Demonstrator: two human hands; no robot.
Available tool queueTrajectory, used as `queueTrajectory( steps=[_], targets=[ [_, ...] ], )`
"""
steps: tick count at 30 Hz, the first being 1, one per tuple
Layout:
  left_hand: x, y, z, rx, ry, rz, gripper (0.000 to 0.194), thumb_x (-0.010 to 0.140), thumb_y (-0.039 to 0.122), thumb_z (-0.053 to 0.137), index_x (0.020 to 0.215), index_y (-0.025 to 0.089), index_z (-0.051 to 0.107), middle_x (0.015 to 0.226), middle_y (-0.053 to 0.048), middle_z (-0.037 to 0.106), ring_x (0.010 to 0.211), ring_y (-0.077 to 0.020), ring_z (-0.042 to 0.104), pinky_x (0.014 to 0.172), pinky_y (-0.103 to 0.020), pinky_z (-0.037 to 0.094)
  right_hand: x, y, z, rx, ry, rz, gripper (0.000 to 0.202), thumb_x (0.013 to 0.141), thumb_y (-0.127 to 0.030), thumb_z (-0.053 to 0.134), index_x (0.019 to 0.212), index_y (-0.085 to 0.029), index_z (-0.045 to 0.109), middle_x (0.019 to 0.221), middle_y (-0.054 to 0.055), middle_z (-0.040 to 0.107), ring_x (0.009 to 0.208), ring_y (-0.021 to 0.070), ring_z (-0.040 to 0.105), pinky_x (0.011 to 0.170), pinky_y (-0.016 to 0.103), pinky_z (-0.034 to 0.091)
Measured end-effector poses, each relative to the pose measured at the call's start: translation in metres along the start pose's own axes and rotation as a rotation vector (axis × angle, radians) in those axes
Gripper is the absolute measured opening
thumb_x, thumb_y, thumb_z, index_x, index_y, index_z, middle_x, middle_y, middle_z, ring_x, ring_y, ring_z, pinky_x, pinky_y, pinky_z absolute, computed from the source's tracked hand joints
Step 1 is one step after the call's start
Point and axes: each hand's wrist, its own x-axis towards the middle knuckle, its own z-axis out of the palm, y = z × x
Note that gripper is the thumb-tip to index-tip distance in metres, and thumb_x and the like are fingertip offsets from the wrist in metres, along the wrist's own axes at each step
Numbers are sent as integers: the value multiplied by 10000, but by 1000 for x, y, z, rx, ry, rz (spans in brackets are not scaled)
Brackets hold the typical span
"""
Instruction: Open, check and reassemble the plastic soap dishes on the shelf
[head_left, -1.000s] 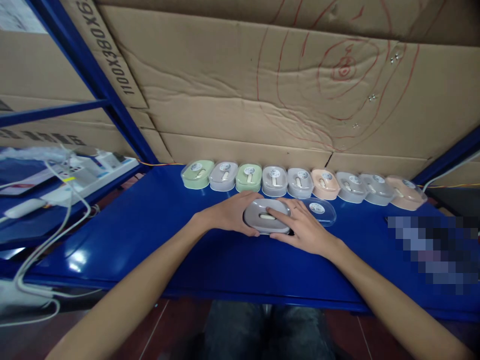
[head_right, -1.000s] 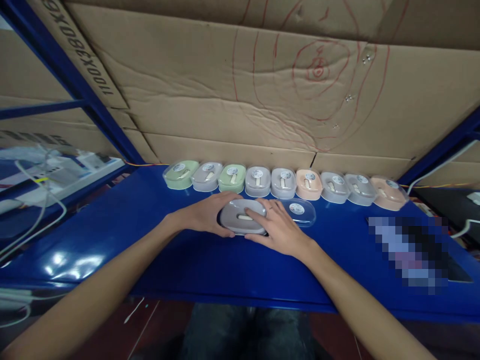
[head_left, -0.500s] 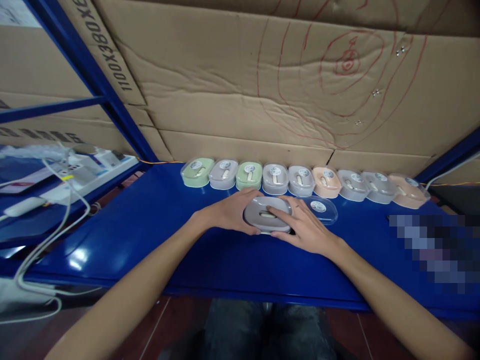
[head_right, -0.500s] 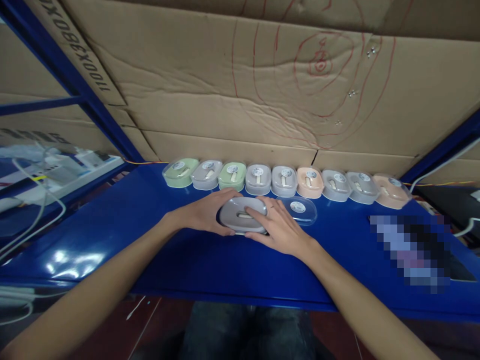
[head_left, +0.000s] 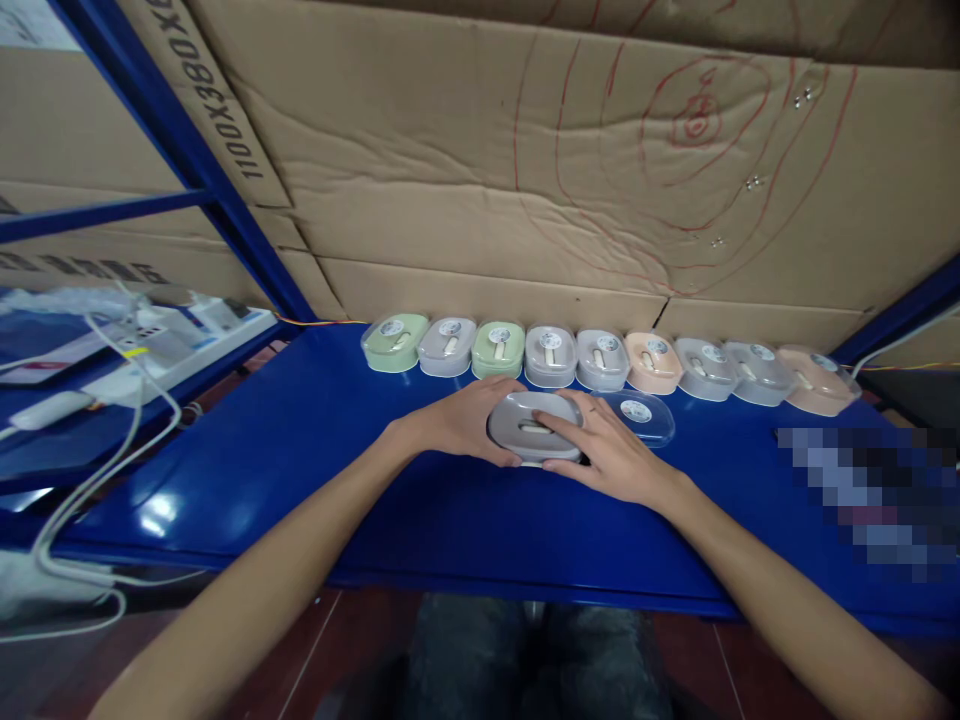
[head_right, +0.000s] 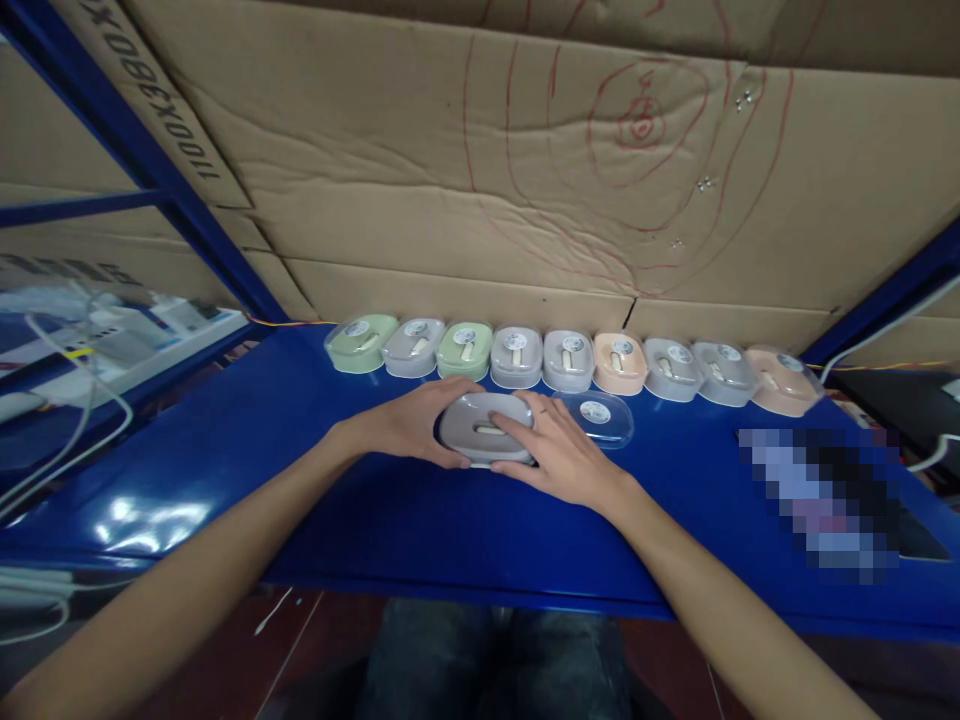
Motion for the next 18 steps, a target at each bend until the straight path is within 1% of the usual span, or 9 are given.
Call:
queueTrajectory(
  steps=[5,9,14,18],
  targets=[
    [0,-1,1,-4,4,-21,772,700,563,965,1337,265,647,1342,-106,701,1258,-378,656,1078,-536,510,-1,1,2,52,18,18,608,1091,-572,631,1627,-291,569,1641,199,479,1488,413,545,1169,680,548],
    [0,2,0,2,10,-36,756,701,550,963,1323,261,643,1322,-109,708,1228,-376,667,1053,-532,518,-2,1,1,83,10,35,617,1091,-544,643,1640,-276,555,1688,210,423,1518,417,538,1193,665,548],
    [1,5,0,10,24,-34,720,709,552,953,1309,278,663,1282,-100,721,1173,-361,679,1005,-509,531,-3,-1,-2,120,3,62,608,1084,-507,667,1649,-318,542,1710,179,426,1510,411,560,1196,658,556],
    [1,4,0,-4,20,-43,741,700,526,951,1330,273,654,1298,-105,715,1200,-371,672,1025,-522,527,-3,-1,-3,148,3,75,608,1083,-519,670,1641,-312,546,1706,173,428,1515,395,559,1214,637,542]
  ],
)
